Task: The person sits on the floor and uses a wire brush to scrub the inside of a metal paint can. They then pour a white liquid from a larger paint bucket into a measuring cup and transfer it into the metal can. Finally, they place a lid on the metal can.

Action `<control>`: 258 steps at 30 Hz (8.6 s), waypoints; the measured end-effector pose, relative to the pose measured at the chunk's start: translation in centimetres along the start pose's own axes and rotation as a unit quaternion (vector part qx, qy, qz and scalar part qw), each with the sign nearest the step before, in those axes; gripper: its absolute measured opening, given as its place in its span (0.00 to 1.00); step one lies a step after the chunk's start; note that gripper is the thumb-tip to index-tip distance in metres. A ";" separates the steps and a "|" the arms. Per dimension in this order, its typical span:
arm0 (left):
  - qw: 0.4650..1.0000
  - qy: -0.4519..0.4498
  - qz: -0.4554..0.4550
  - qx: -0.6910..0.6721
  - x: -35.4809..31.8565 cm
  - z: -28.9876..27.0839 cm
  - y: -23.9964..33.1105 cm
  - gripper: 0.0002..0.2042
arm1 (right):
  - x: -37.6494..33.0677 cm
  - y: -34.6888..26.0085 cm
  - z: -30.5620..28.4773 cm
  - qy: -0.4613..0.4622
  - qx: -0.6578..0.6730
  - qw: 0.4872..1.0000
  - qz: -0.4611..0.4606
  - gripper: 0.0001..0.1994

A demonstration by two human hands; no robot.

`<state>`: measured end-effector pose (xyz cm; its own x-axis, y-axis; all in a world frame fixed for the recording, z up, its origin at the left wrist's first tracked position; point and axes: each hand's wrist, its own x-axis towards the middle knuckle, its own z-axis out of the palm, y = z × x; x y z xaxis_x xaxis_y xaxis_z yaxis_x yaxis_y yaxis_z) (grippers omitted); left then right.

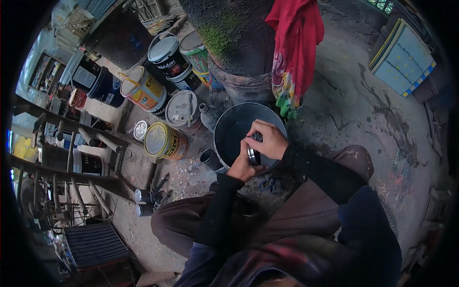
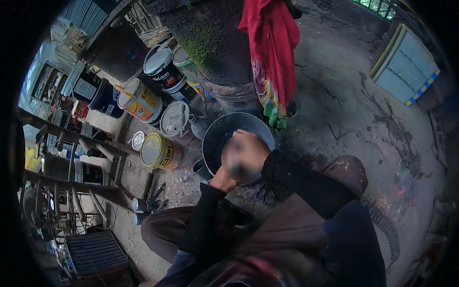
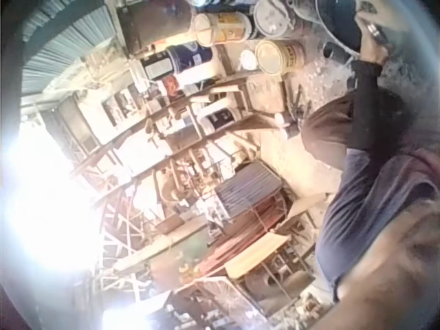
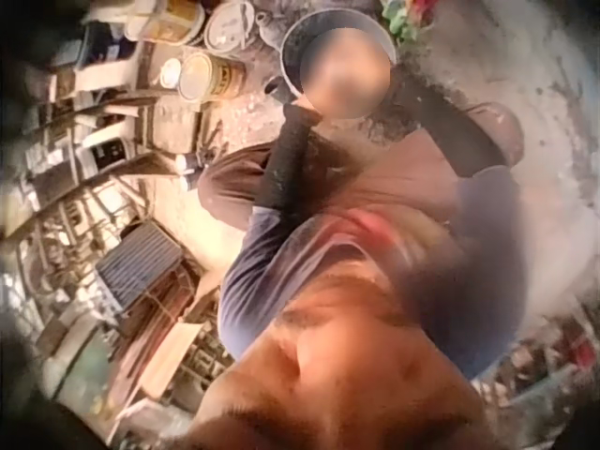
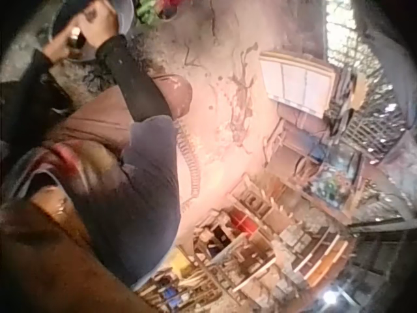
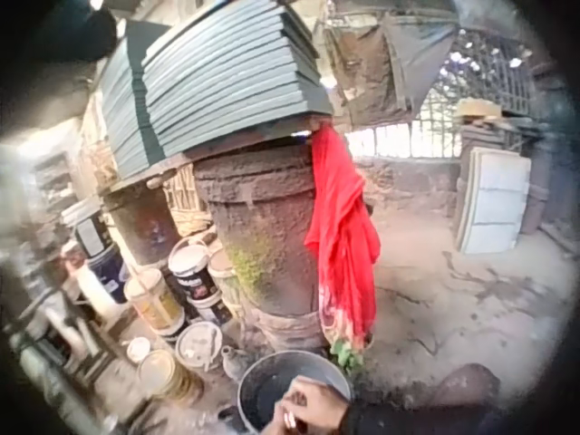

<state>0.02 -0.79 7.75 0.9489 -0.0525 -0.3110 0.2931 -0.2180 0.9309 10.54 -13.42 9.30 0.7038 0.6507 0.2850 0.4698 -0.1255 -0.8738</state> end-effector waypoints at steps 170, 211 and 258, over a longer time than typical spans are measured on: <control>0.972 0.206 -0.007 0.110 2.2 -1.1 -5.9 0.18 | 0.2 7.5 -1.2 -0.121 -0.268 0.952 0.087 0.24; 0.953 0.177 0.041 0.242 0.9 0.3 -6.2 0.14 | 6.4 1.1 1.1 -0.108 -0.253 0.959 0.066 0.21; 0.943 0.196 0.075 -0.260 1.5 -0.4 -4.1 0.17 | 3.1 -3.4 0.8 -0.314 -0.261 0.911 -0.053 0.34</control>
<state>0.34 0.39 3.55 0.9245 0.3421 -0.1681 0.0726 0.2750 0.9587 10.70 -10.36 12.80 0.2723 0.9598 -0.0674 0.8222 -0.2685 -0.5020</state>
